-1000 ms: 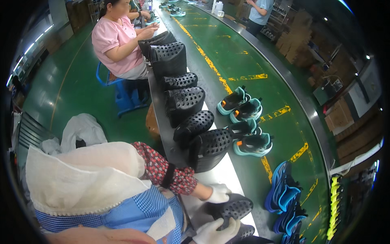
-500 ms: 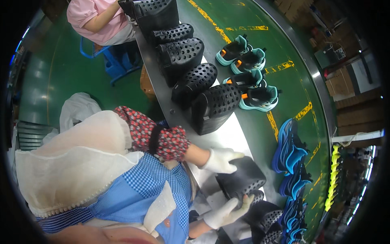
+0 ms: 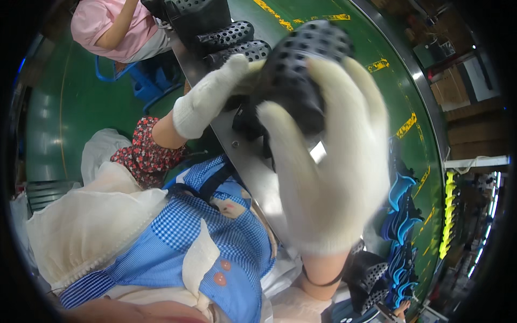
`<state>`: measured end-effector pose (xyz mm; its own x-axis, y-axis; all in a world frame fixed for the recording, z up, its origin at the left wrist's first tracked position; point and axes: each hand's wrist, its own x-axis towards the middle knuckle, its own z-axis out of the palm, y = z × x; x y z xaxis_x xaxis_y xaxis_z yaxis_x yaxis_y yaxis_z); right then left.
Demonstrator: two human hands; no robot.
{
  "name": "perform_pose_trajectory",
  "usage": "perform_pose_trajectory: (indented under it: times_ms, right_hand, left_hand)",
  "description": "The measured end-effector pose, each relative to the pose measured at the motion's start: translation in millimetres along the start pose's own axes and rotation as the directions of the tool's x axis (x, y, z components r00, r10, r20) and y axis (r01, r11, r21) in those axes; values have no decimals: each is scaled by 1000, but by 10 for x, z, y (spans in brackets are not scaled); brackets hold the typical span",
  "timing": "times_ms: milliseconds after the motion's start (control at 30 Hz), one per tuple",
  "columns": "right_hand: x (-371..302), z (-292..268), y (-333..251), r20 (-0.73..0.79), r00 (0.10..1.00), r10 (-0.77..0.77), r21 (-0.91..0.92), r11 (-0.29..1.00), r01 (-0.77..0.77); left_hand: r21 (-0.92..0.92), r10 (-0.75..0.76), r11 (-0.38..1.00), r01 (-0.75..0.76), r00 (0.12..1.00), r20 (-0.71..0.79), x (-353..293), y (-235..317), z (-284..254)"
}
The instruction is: Assembling components of sneakers on a factory assembly line.
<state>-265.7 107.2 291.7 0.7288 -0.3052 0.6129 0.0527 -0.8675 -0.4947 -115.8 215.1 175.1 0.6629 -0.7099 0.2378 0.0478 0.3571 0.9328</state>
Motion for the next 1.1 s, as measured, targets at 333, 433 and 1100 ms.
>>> perform_pose_trajectory:
  times_ms: [333, 433, 1100]
  right_hand:
    - [266, 436, 128, 166, 975, 144, -155, 981, -119]
    - [236, 455, 214, 135, 976, 170, -183, 973, -144]
    - [156, 574, 24, -205, 975, 84, 474, 880, 24]
  left_hand:
    - [-432, -172, 879, 202, 979, 107, 59, -195, -16]
    - [-446, -234, 864, 234, 971, 57, 97, -299, 58]
    - [-525, -304, 806, 271, 952, 25, 358, 342, 268]
